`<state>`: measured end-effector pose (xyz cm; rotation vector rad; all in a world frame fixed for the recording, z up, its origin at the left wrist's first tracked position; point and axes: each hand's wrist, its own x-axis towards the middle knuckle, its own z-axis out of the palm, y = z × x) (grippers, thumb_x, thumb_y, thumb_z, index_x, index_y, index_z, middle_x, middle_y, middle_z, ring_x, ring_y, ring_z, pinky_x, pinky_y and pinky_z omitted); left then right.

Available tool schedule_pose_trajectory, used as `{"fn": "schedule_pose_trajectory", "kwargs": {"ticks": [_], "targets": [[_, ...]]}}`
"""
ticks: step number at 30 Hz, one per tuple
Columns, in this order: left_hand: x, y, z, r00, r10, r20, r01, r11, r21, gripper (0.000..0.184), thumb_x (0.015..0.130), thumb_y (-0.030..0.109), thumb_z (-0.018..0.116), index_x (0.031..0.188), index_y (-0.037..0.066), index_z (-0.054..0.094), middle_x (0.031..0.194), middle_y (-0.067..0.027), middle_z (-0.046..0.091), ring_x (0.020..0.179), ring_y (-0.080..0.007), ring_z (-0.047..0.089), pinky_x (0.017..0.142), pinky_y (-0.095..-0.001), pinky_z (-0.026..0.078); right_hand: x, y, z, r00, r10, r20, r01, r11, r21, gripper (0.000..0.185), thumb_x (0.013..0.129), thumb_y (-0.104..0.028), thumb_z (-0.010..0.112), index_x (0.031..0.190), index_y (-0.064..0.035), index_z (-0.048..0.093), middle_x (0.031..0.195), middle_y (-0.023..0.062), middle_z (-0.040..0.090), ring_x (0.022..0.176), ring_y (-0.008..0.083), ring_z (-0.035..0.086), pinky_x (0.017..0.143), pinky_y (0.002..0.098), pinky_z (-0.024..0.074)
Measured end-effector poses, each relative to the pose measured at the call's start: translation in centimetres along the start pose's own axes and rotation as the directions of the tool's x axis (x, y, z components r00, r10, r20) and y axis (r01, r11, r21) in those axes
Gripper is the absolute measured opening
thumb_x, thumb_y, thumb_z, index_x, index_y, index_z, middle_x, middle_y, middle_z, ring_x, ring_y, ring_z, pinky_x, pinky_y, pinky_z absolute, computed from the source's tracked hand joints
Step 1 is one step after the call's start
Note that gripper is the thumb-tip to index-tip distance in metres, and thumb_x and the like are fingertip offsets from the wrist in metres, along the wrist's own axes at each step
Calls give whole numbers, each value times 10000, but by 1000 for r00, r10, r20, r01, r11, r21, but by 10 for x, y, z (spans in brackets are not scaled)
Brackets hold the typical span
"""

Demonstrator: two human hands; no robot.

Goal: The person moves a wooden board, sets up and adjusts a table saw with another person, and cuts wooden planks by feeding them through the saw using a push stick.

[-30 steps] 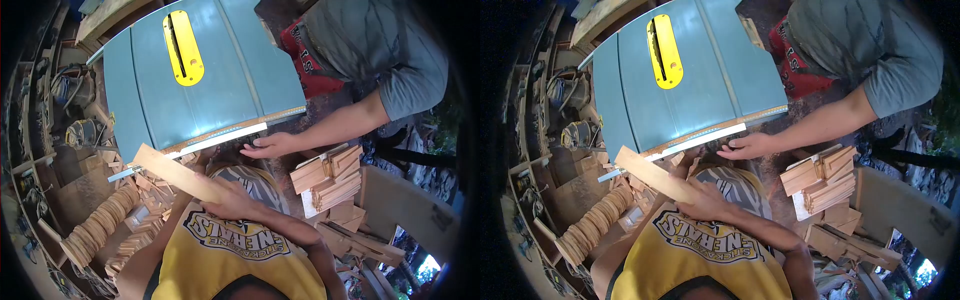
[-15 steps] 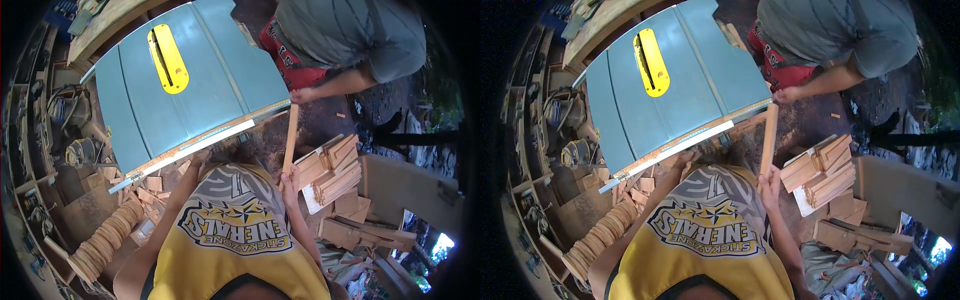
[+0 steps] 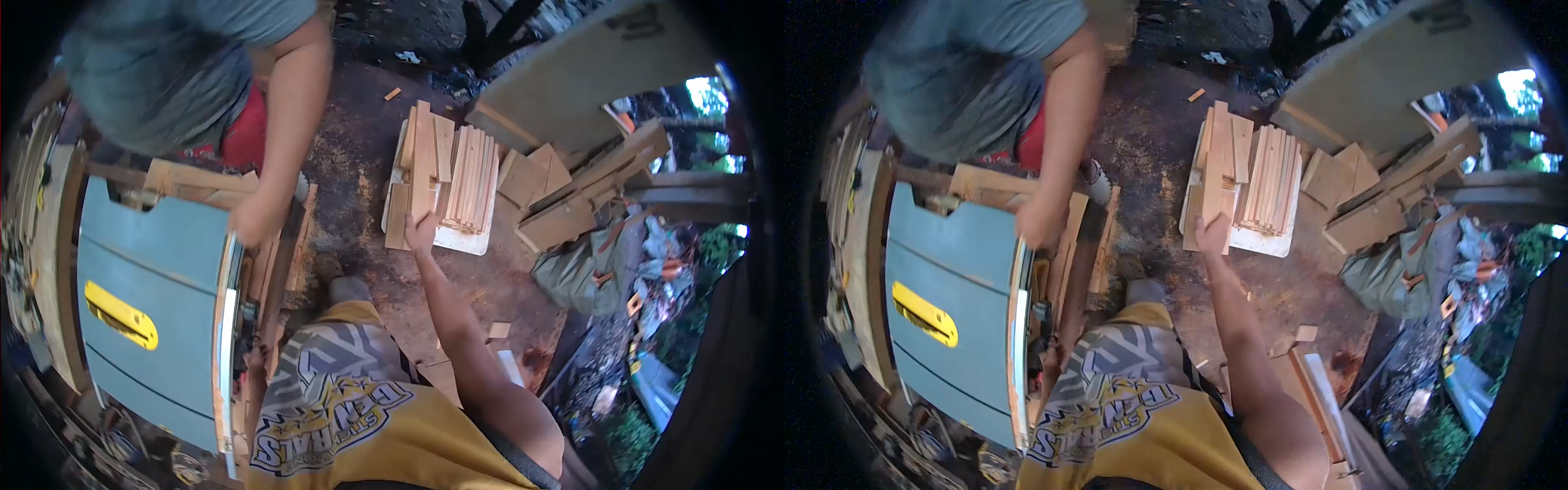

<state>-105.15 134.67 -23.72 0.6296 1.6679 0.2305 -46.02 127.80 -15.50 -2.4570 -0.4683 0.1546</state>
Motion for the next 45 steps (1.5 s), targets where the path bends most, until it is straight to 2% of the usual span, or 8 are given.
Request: {"fn": "schedule_pose_trajectory", "kwargs": {"ticks": [5, 19, 25, 27, 30, 36, 38, 45], "targets": [[4, 4, -3, 931, 361, -60, -358, 932, 57, 223, 914, 283, 587, 930, 60, 596, 767, -13, 597, 569, -129, 518, 510, -278, 439, 92, 21, 17, 994, 94, -57, -101, 983, -153, 520, 799, -325, 638, 1077, 78, 464, 1079, 290, 499, 1051, 438, 460, 921, 487, 366], [3, 5, -35, 987, -145, -67, 153, 979, 136, 358, 919, 371, 531, 1098, 62, 540, 847, -72, 595, 705, -200, 567, 631, -346, 475, 198, 9, 38, 947, 298, -124, -318, 927, -200, 628, 775, -365, 643, 1186, 71, 456, 1131, 250, 510, 1101, 418, 462, 934, 487, 391], [-34, 16, 6, 986, -112, -123, 128, 983, 130, 302, 899, 299, 554, 1029, 27, 574, 838, -81, 605, 706, -203, 576, 614, -335, 482, 4, 137, 132, 765, -634, 118, 630, 697, -341, 284, 887, -186, 484, 1075, -13, 608, 1061, 201, 577, 1020, 343, 524, 959, 445, 358], [-31, 10, 12, 985, -89, -149, 109, 985, 132, 285, 893, 275, 561, 1007, 15, 585, 835, -83, 609, 707, -203, 578, 608, -331, 485, -71, 75, 76, 682, -125, 721, 30, 989, 143, 545, 820, -217, 564, 1327, -55, 448, 1307, 200, 485, 1233, 358, 402, 1045, 457, 299], [-23, 16, 27, 984, -68, -163, 85, 992, 97, 259, 884, 239, 572, 972, -3, 603, 830, -88, 614, 707, -205, 582, 599, -326, 488, -198, 158, 93, 438, 135, 889, 212, 945, -248, 462, 756, -274, 608, 1160, -50, 591, 1134, 204, 605, 1061, 388, 554, 932, 454, 430], [-29, 37, 46, 957, -107, -270, 85, 992, -93, 124, 859, 115, 595, 844, -6, 614, 773, -83, 613, 669, -202, 581, 550, -329, 469, -221, 123, 39, 657, 188, 730, -116, 982, -149, 345, 723, -258, 599, 970, -29, 676, 1013, 232, 647, 960, 364, 623, 849, 407, 484], [-20, 18, 29, 704, 709, 43, -707, 693, 144, 172, 874, 172, 583, 839, 4, 583, 681, -109, 578, 552, -212, 561, 441, -336, 432, -206, 94, 7, 695, 85, 714, 15, 991, -132, 275, 720, -234, 586, 906, -72, 709, 954, 218, 663, 921, 349, 643, 828, 403, 495], [28, -9, 24, 938, 339, 70, -346, 928, 135, 236, 900, 257, 546, 765, 64, 558, 665, -59, 571, 556, -190, 546, 460, -333, 416, -200, 70, -29, 896, -125, 426, 22, 971, 238, 303, 850, -301, 603, 929, -18, 677, 910, 190, 675, 901, 294, 647, 816, 365, 480]]}}
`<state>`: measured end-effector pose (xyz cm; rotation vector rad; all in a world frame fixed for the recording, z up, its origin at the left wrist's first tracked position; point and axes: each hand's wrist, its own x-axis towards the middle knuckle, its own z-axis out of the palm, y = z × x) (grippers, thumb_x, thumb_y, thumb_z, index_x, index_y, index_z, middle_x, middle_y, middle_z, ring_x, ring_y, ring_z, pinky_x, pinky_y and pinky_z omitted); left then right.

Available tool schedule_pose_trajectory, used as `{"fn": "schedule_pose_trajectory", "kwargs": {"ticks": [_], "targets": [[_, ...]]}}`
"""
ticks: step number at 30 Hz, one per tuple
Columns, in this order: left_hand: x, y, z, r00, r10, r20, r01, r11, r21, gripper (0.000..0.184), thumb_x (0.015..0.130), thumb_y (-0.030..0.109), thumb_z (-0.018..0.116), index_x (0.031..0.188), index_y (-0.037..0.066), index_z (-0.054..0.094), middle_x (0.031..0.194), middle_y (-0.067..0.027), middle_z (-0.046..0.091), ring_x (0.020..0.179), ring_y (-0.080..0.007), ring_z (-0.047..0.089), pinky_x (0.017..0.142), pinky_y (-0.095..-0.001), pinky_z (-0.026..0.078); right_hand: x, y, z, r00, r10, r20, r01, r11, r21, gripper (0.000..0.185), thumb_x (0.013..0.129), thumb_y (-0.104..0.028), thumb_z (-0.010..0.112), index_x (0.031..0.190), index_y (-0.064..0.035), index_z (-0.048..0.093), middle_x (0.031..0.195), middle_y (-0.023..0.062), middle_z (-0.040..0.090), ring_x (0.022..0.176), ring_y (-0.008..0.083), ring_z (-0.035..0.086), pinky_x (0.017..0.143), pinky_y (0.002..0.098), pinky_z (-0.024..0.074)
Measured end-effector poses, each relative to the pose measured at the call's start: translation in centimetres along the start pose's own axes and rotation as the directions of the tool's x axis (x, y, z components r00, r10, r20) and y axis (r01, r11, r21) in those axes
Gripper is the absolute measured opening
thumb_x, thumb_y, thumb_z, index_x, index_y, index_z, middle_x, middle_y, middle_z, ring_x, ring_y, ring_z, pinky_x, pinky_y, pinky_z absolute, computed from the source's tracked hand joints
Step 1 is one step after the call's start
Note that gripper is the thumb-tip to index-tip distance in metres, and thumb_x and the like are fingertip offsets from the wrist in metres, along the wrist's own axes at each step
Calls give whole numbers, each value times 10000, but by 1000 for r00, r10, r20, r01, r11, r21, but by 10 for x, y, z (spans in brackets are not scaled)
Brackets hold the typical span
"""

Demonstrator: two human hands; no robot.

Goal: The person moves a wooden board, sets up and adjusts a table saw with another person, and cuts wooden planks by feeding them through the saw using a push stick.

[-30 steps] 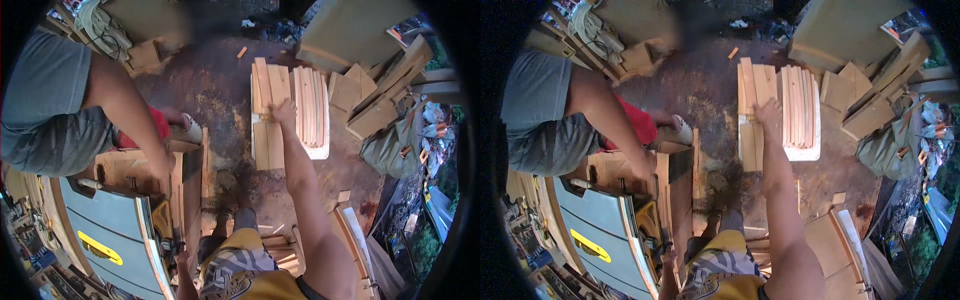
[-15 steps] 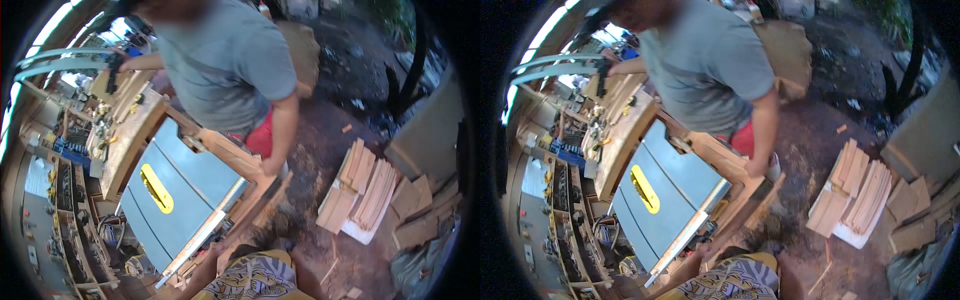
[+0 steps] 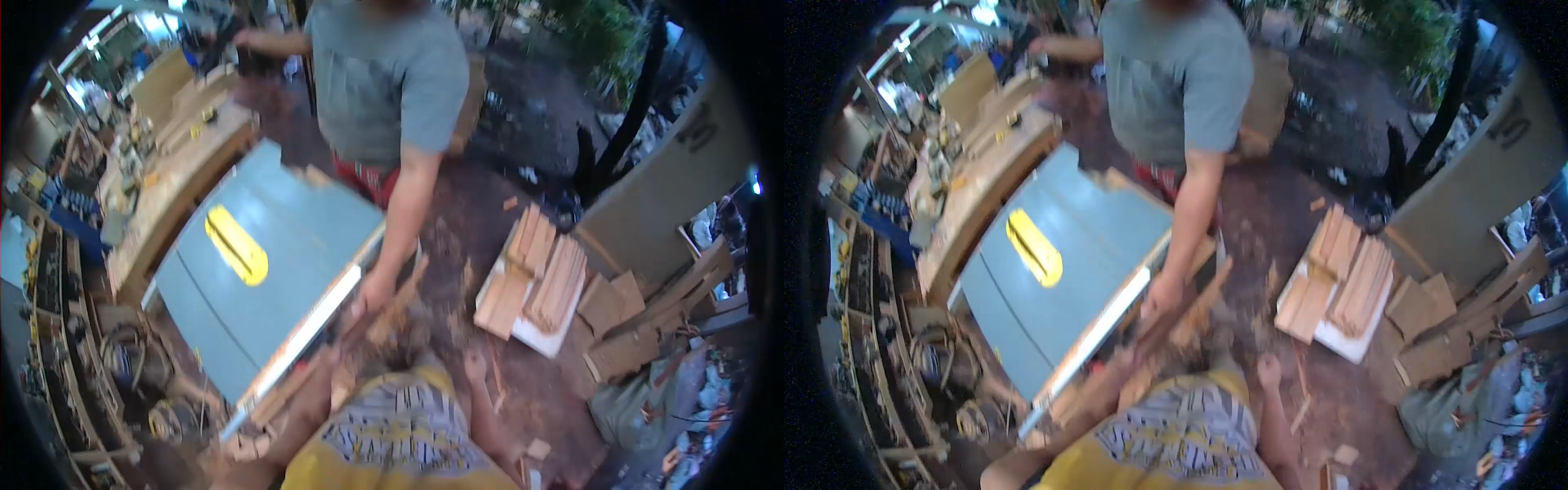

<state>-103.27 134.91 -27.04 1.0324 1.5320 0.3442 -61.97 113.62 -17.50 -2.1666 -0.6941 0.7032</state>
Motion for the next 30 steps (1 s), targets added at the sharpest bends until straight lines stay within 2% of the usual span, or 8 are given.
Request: {"fn": "schedule_pose_trajectory", "kwargs": {"ticks": [3, 10, 20, 22, 24, 27, 29, 30], "targets": [[6, -50, -1, 995, -101, 0, 101, 993, -63, 271, 911, 293, 530, 734, 89, 548, 659, -38, 568, 558, -181, 540, 468, -332, 410, -26, 24, 34, 998, 41, 56, -39, 998, -50, 227, 807, -238, 577, 888, -53, 681, 905, 158, 669, 895, 303, 637, 801, 367, 481], [-42, 50, 26, 930, -358, -84, 245, 774, -584, 440, 933, 441, 506, 1057, 21, 542, 931, -90, 628, 788, -175, 606, 704, -311, 546, -13, -1, 10, 924, 117, 365, 1, 951, -309, 191, 757, -170, 568, 851, -67, 698, 852, 154, 684, 841, 276, 661, 779, 348, 503], [-57, 57, 30, 853, -347, -390, 122, 858, -499, 292, 899, 278, 579, 966, -1, 526, 731, -52, 551, 633, -166, 555, 544, -308, 487, 6, -52, -4, 801, -65, 595, 339, 869, -360, 262, 807, -283, 627, 972, -88, 686, 894, 134, 690, 865, 236, 671, 790, 343, 509], [-81, 56, 33, 913, -195, -359, 24, 903, -430, 272, 901, 242, 566, 1020, 0, 527, 762, -60, 569, 662, -172, 568, 567, -309, 496, 8, -111, 19, 732, -154, 664, 280, 956, -86, 289, 820, -266, 653, 1026, -63, 651, 934, 147, 683, 895, 238, 666, 788, 341, 507], [-111, 49, 44, 822, -325, -467, 30, 844, -535, 204, 913, 188, 514, 1047, 40, 550, 802, -62, 588, 668, -169, 574, 592, -299, 502, 5, -182, 44, 670, -397, 627, 424, 898, 116, 301, 847, -229, 637, 1068, -28, 597, 886, 136, 678, 821, 264, 669, 745, 346, 509], [-159, -14, 26, 709, -382, -593, -201, 696, -689, 132, 907, 147, 476, 973, 86, 573, 807, -45, 584, 669, -163, 577, 586, -284, 485, 10, -224, 111, 635, -258, 729, -138, 890, 435, 439, 873, -240, 644, 1221, -29, 479, 897, 81, 613, 835, 247, 641, 755, 341, 516], [-190, -98, -26, 590, -487, -645, -471, 442, -764, 219, 899, 120, 502, 1072, 17, 586, 875, -127, 647, 796, -249, 638, 624, -349, 527, 1, -250, 128, 571, -117, 813, -505, 731, 459, 484, 880, -226, 644, 1272, -41, 429, 999, 97, 573, 895, 254, 617, 773, 346, 519], [-206, -127, -55, 477, -489, -730, -533, 500, -683, 165, 874, 110, 498, 950, 15, 609, 835, -91, 638, 743, -246, 613, 608, -347, 512, 0, -258, 136, 571, -84, 817, -616, 614, 494, 478, 881, -219, 645, 1270, -46, 427, 1024, 104, 564, 920, 252, 607, 786, 349, 517]]}}
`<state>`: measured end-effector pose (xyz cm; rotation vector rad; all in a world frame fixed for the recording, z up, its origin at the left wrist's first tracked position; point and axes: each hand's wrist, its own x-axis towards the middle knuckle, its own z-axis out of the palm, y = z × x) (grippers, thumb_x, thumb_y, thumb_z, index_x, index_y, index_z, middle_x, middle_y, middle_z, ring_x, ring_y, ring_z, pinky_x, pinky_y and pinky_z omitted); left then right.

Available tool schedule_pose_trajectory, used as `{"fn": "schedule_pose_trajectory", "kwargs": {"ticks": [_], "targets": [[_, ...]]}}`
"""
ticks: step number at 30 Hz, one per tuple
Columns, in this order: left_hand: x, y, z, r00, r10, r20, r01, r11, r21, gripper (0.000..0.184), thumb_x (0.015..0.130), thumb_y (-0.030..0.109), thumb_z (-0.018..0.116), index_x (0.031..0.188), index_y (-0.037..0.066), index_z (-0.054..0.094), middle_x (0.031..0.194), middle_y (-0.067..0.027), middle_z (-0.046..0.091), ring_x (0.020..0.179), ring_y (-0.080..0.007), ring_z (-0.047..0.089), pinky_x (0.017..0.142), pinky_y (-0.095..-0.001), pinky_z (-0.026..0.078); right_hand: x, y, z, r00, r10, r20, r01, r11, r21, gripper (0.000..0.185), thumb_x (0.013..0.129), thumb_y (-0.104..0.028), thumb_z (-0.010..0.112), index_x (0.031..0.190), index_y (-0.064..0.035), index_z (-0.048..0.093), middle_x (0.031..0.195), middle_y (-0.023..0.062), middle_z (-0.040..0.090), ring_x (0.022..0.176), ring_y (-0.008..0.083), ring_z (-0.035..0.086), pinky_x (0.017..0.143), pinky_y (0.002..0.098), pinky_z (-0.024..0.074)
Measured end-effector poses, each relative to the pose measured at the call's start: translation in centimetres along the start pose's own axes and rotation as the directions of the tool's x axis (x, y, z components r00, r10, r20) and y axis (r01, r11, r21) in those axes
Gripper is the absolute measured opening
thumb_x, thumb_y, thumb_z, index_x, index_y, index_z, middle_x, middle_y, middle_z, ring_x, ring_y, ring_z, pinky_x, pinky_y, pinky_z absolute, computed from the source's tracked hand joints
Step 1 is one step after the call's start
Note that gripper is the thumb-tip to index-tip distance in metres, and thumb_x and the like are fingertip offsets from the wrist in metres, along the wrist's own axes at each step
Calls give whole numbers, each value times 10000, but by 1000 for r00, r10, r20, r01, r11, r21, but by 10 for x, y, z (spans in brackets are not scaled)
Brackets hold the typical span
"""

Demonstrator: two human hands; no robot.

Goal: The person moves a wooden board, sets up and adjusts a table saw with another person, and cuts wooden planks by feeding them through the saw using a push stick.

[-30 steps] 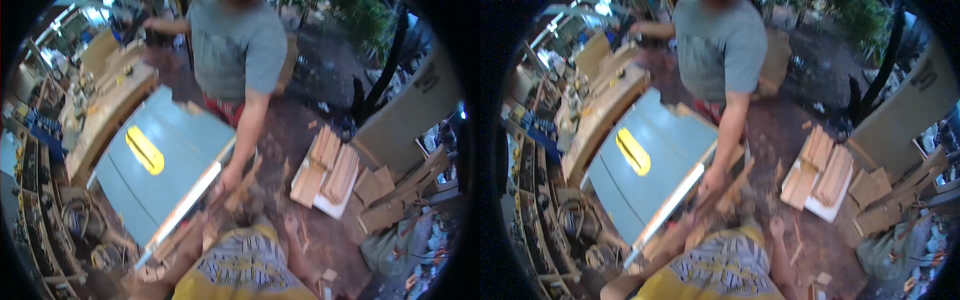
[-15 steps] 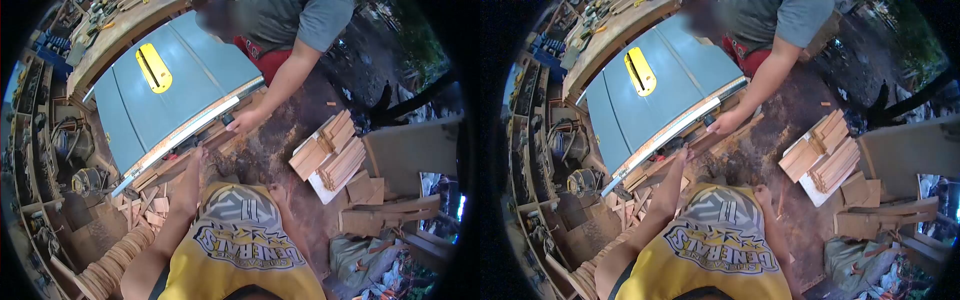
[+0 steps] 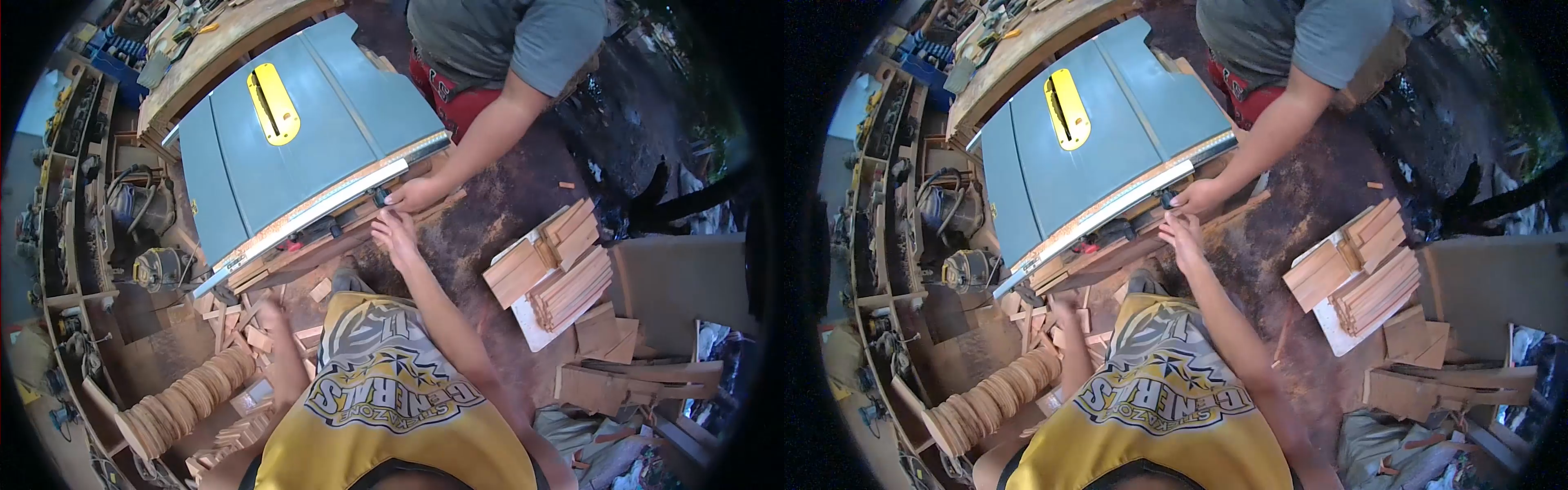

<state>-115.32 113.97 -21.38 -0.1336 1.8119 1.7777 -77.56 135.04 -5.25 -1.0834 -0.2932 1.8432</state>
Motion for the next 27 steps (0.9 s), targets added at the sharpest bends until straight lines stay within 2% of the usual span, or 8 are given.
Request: {"fn": "schedule_pose_trajectory", "kwargs": {"ticks": [1, 3, 5, 10, 16, 22, 25, 27], "targets": [[28, 14, -31, 990, 117, -79, -116, 993, 15, 163, 849, 100, 495, 828, 12, 631, 796, -55, 629, 690, -244, 588, 593, -344, 498, 6, -2, 8, 1000, 20, -24, -16, 987, 160, 473, 881, -212, 646, 1267, -50, 426, 1049, 112, 555, 944, 250, 598, 799, 351, 515], [45, 99, -66, 987, -47, -154, 9, 971, -239, 444, 898, 359, 468, 1191, 25, 488, 966, -116, 526, 720, -208, 514, 608, -321, 457, 11, -5, 24, 989, -55, -140, 74, 989, 129, 464, 881, -197, 644, 1262, -48, 424, 1070, 120, 543, 983, 252, 579, 828, 369, 507], [23, 176, -33, 845, 113, -522, -143, 990, -17, 528, 943, 345, 403, 1261, -75, 442, 1136, -221, 550, 984, -290, 563, 723, -387, 504, 24, 1, 27, 974, -187, -128, 194, 980, 45, 620, 872, -180, 660, 1351, -14, 303, 1094, 135, 524, 963, 222, 584, 793, 329, 527], [16, 242, 15, 935, 131, -328, -130, 991, 25, 562, 903, 331, 512, 1345, -4, 419, 1237, -172, 512, 952, -258, 563, 729, -380, 479, 46, 21, 29, 876, -419, -239, 371, 902, -222, 289, 905, -144, 607, 1129, -8, 484, 873, 63, 585, 672, 141, 616, 584, 254, 525], [49, 227, 6, 958, 238, -159, -94, 785, 612, 459, 857, 350, 610, 1038, -71, 645, 1014, -157, 651, 869, -226, 612, 776, -350, 474, 35, 17, 45, 857, -452, -247, 346, 860, -375, 253, 937, -256, 557, 966, -27, 455, 647, 25, 521, 471, 102, 517, 431, 237, 426], [68, 203, -15, 958, 284, 32, -240, 742, 625, 382, 890, 308, 590, 1055, -30, 652, 954, -111, 671, 849, -167, 613, 773, -297, 478, 56, 7, 67, 794, 8, -608, 135, 973, 188, 352, 960, -383, 444, 963, -32, 477, 622, 46, 497, 463, 141, 505, 402, 312, 401], [88, 193, -25, 948, 310, 72, -267, 651, 711, 375, 911, 296, 560, 1097, -21, 633, 1035, -115, 652, 911, -188, 604, 815, -304, 477, 49, -5, 51, 868, 156, -472, -117, 987, 110, 377, 963, -373, 392, 990, -12, 497, 714, 122, 550, 631, 233, 575, 556, 407, 456], [68, 206, -12, 960, 263, 92, -263, 747, 611, 413, 933, 294, 511, 1139, -56, 588, 1067, -129, 642, 969, -214, 597, 860, -324, 469, 61, 13, 49, 645, -629, -434, 282, 724, -630, 405, 960, -371, 340, 1026, -4, 497, 796, 166, 565, 751, 298, 574, 672, 448, 443]]}}
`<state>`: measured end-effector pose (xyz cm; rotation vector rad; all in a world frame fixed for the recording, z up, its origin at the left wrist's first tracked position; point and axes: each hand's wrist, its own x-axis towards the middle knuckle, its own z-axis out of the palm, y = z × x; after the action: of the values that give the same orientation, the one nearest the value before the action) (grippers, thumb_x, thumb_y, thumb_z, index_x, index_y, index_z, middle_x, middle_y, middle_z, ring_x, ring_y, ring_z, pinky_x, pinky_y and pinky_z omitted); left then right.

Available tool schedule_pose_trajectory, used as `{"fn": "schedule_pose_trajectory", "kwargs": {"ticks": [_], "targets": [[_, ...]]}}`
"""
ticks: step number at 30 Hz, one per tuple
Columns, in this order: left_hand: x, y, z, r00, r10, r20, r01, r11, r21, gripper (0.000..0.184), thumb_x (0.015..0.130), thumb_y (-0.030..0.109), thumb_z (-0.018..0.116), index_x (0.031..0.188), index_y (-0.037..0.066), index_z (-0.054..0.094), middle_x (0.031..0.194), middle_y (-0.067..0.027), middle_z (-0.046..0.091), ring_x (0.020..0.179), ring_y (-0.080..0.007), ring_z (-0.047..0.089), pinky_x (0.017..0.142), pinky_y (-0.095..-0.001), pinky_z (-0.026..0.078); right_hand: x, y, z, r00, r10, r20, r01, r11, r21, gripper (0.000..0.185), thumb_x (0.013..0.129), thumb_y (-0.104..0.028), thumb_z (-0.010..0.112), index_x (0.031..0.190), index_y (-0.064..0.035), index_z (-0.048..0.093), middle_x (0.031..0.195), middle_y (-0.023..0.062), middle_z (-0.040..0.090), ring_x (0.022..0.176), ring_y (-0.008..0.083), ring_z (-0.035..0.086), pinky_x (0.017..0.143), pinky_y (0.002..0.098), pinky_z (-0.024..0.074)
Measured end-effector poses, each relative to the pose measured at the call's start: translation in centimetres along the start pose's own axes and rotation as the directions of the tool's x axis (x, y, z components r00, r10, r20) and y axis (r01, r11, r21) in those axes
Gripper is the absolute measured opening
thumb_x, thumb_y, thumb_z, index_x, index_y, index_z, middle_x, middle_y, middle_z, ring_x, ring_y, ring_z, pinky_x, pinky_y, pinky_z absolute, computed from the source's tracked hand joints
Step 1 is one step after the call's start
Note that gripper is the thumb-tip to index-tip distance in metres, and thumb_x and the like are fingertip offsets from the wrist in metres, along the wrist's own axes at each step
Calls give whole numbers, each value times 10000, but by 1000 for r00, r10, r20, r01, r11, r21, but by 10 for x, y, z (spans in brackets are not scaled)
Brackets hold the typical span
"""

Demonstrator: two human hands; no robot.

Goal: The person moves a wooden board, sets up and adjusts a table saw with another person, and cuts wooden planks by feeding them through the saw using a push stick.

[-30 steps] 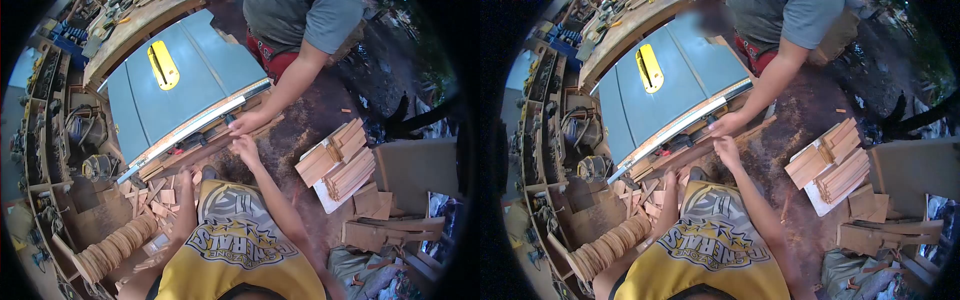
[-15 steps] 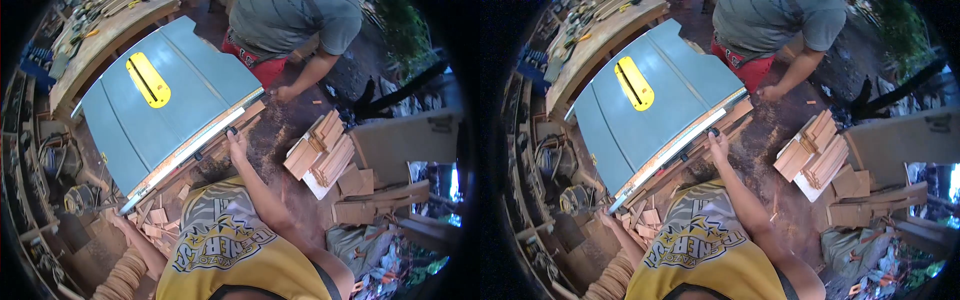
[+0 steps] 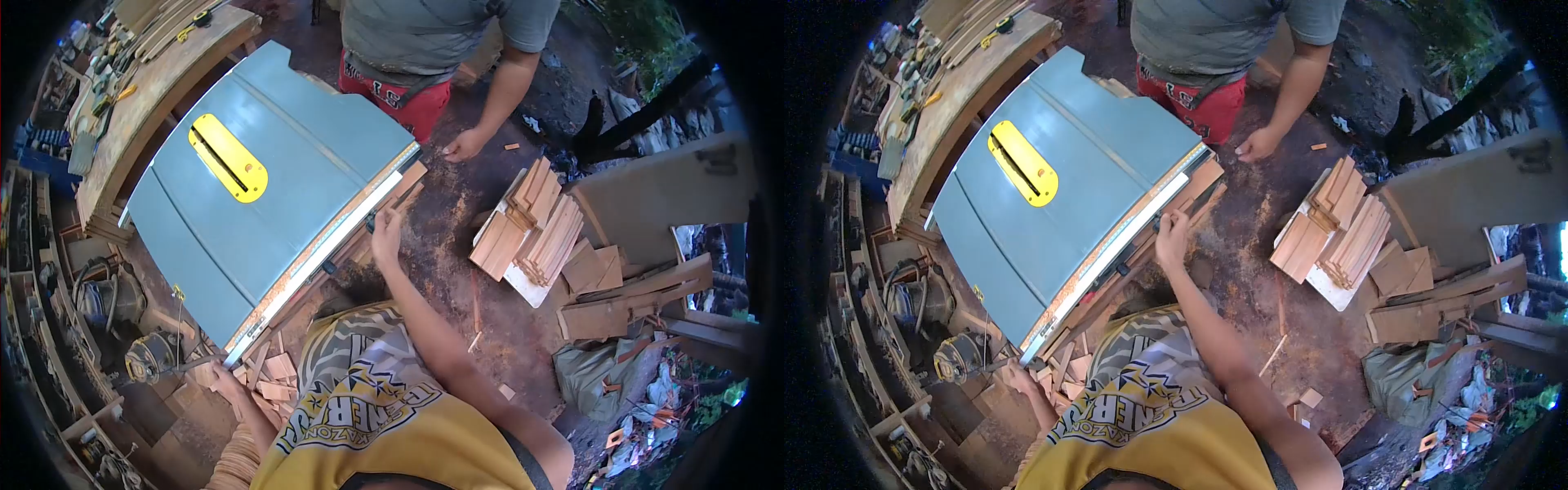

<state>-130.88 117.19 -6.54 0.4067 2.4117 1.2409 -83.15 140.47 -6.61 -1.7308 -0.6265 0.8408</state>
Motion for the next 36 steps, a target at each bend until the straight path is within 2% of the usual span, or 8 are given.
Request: {"fn": "schedule_pose_trajectory", "kwargs": {"ticks": [2, 9, 14, 18, 22, 25, 28, 36], "targets": [[-11, 14, 2, 999, -45, 15, 46, 996, -74, 425, 940, 288, 488, 1146, -75, 572, 1070, -141, 639, 1000, -220, 588, 882, -329, 459, -1, 12, -3, 916, -394, 80, 401, 877, -266, 463, 962, -370, 252, 1061, 21, 480, 892, 220, 564, 878, 407, 541, 832, 489, 388], [-31, 35, 20, 994, 52, 98, -59, 995, 76, 399, 933, 265, 452, 1065, -79, 607, 1027, -148, 644, 975, -230, 579, 895, -334, 417, 15, -24, -23, 580, 626, 521, -809, 521, 273, 436, 989, -441, 256, 1039, -70, 479, 718, 102, 554, 486, 160, 521, 446, 354, 430], [-24, 26, 28, 999, 2, 52, 1, 998, -60, 387, 933, 246, 442, 1056, -82, 608, 1000, -147, 644, 955, -229, 581, 882, -340, 421, 12, 29, 12, 813, -575, -98, 525, 794, -306, 326, 980, -366, 350, 943, -65, 467, 710, 134, 563, 454, 193, 529, 395, 341, 389], [-38, 33, 32, 1000, 14, 24, -15, 998, 56, 429, 924, 306, 455, 1105, -60, 587, 1049, -122, 614, 929, -208, 576, 814, -321, 454, 25, 3, -14, 463, 616, 637, -884, 267, 384, 336, 970, -385, 374, 1049, -78, 486, 626, 79, 461, 405, 172, 435, 386, 327, 352], [-28, 18, 39, 998, -66, -2, 64, 974, -216, 419, 916, 291, 451, 1065, -67, 611, 1026, -134, 629, 924, -227, 598, 842, -323, 458, -5, 6, 17, 905, -385, -181, 300, 879, -370, 373, 965, -357, 376, 1008, -5, 489, 671, 134, 529, 570, 303, 529, 557, 433, 428], [-43, 42, 42, 992, -117, 52, 127, 952, -278, 430, 929, 301, 421, 1065, -61, 610, 1009, -130, 630, 912, -235, 603, 825, -323, 469, 9, 35, 24, 919, -345, -192, 298, 925, -237, 369, 963, -384, 377, 931, -39, 502, 681, 104, 530, 542, 216, 530, 472, 321, 409], [-48, 39, 54, 997, -58, 55, 72, 949, -306, 449, 952, 291, 404, 1158, -87, 530, 1164, -170, 546, 1021, -264, 548, 893, -361, 431, 34, 33, -1, 640, 660, 394, -765, 595, 246, 489, 970, -447, 293, 925, 4, 478, 678, 137, 529, 607, 297, 526, 579, 421, 404], [-55, 45, 64, 995, -91, 45, 101, 930, -355, 411, 945, 261, 432, 1119, -95, 542, 1056, -134, 580, 967, -230, 546, 888, -329, 418, 10, -8, 5, 933, 339, 121, -357, 912, 202, 386, 974, -440, 294, 870, -87, 410, 556, 28, 391, 398, 120, 298, 361, 285, 212]]}}
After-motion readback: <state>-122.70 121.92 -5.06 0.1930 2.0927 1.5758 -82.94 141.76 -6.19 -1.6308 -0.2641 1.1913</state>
